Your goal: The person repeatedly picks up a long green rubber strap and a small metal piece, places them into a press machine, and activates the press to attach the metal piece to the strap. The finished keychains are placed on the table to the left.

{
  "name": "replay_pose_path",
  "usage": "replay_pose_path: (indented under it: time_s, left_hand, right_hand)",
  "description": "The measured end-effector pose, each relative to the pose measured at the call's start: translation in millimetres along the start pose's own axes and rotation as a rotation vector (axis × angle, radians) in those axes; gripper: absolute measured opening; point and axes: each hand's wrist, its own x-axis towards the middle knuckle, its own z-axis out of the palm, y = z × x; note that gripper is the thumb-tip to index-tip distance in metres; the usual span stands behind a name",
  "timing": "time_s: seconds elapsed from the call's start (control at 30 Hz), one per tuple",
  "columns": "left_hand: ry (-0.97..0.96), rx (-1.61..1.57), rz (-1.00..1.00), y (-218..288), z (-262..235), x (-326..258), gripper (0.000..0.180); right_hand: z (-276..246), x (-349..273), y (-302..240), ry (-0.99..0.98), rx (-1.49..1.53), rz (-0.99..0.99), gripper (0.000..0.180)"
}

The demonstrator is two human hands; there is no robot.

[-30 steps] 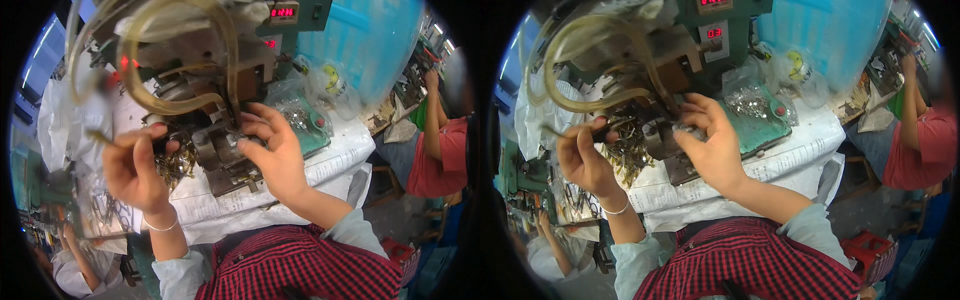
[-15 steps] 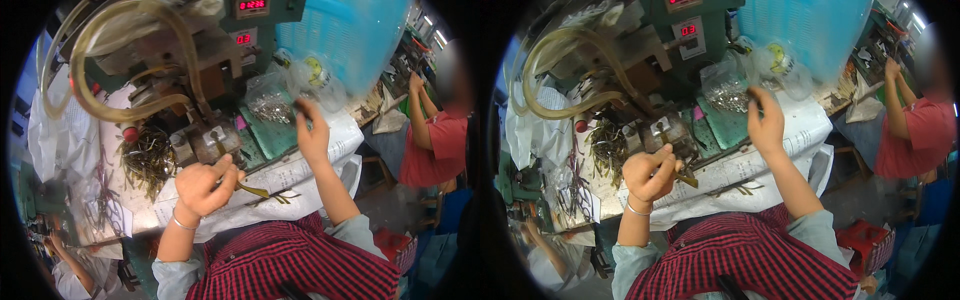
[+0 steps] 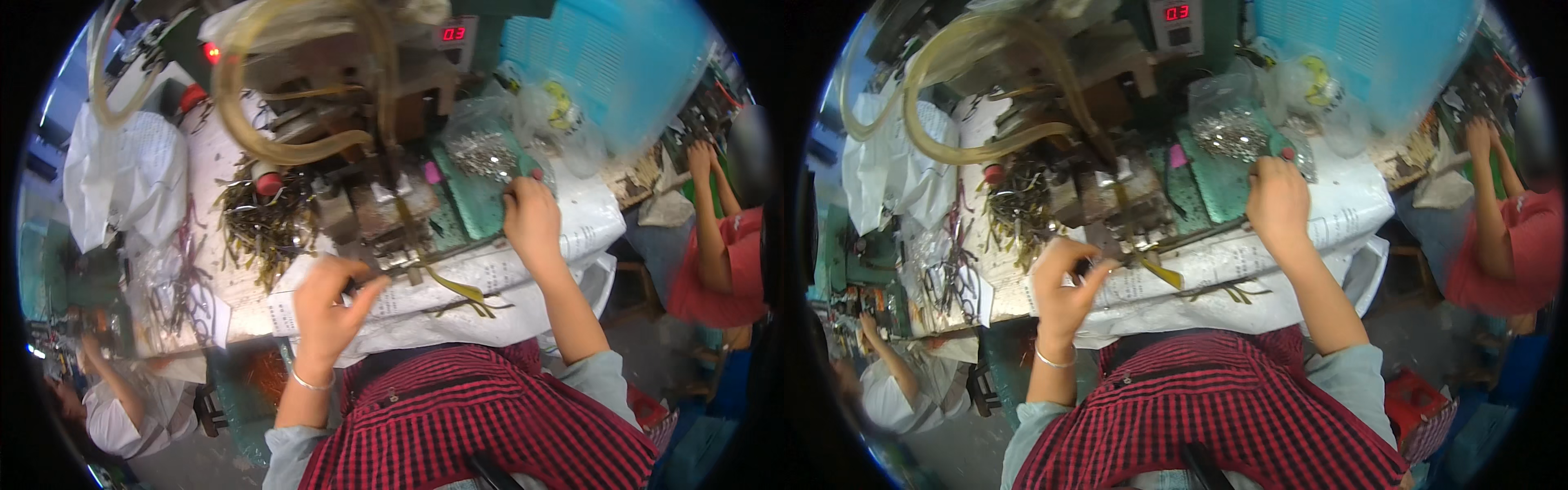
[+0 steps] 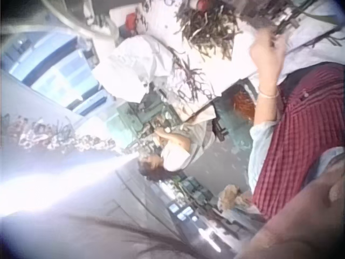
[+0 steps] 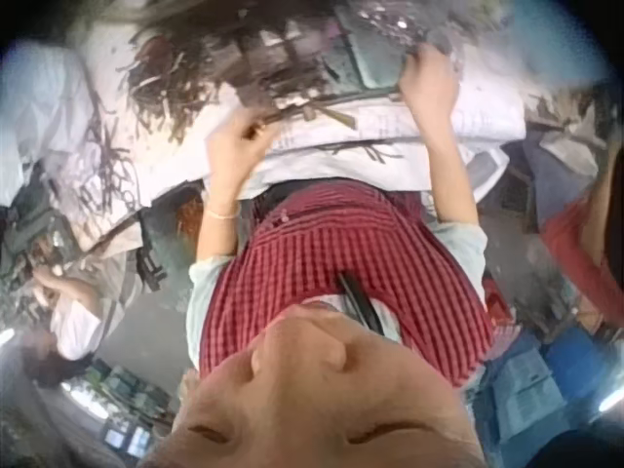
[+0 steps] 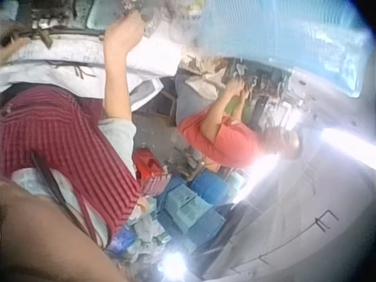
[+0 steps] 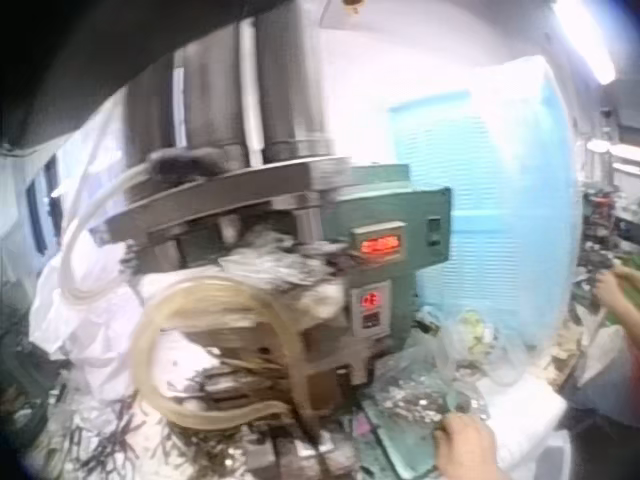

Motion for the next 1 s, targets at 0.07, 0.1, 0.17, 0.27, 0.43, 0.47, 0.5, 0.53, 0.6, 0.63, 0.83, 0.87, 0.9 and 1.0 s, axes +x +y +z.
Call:
replay_pose_path:
  time_s: [0.07, 0.1, 0.17, 0.27, 0.43, 0.47, 0.5, 0.53, 0.6, 0.63, 0.83, 0.87, 0.9, 1.0]
  left_hand:
    - [-0.197, 0.189, -0.191, -18, 21, -37, 0.043]
    - [-0.245, 0.223, -0.27, -14, 33, -39, 0.04]
    - [-0.047, 0.282, -0.177, -29, 62, -53, 0.027]
    - [-0.34, 0.045, -0.243, -15, 41, -54, 0.025]
    - [-0.104, 0.267, -0.116, -43, -35, -1, 0.022]
    - [-0.03, 0.431, -0.139, -64, -45, -1, 0.025]
    - [0.003, 0.608, -0.081, -95, -63, -15, 0.031]
    - [0.016, 0.681, -0.087, -131, -64, -29, 0.034]
    - [0.008, 0.786, 0.021, -194, -54, -25, 0.04]
    - [0.054, 0.751, 0.142, -172, -48, -15, 0.036]
    - [0.45, -0.152, -0.344, -178, -60, 21, 0.048]
    - [0.427, -0.249, -0.446, -180, -66, 14, 0.046]
    - [0.383, -0.284, -0.495, -162, -75, 13, 0.042]
    - [0.131, -0.342, -0.459, -107, -58, 37, 0.031]
  right_hand:
    - [1, 3, -7, -0.012, 0.111, 0.086, 0.004]
    - [4, 4, -8, -0.039, 0.181, 0.154, 0.004]
    - [13, 7, -10, 0.064, 0.263, 0.046, 0.008]
    - [17, 6, -7, 0.017, 0.432, 0.148, 0.014]
    - [19, -3, 25, 0.014, 0.513, 0.429, 0.026]
    - [24, 8, 19, 0.027, 0.489, 0.387, 0.023]
    - [37, 22, -6, 0.017, 0.486, 0.264, 0.021]
    - [46, 27, -24, 0.009, 0.492, 0.173, 0.018]
    - [31, 20, -24, 0.102, 0.498, 0.132, 0.015]
    - [24, 22, -20, 0.148, 0.516, 0.099, 0.013]
    - [-27, -11, -6, 0.204, 0.503, 0.2, 0.009]
    - [-33, -9, -23, 0.14, 0.573, 0.173, 0.009]
    - [-38, -4, -41, 0.065, 0.665, 0.145, 0.009]
    - [-43, 25, -77, 0.013, 0.789, -0.071, 0.014]
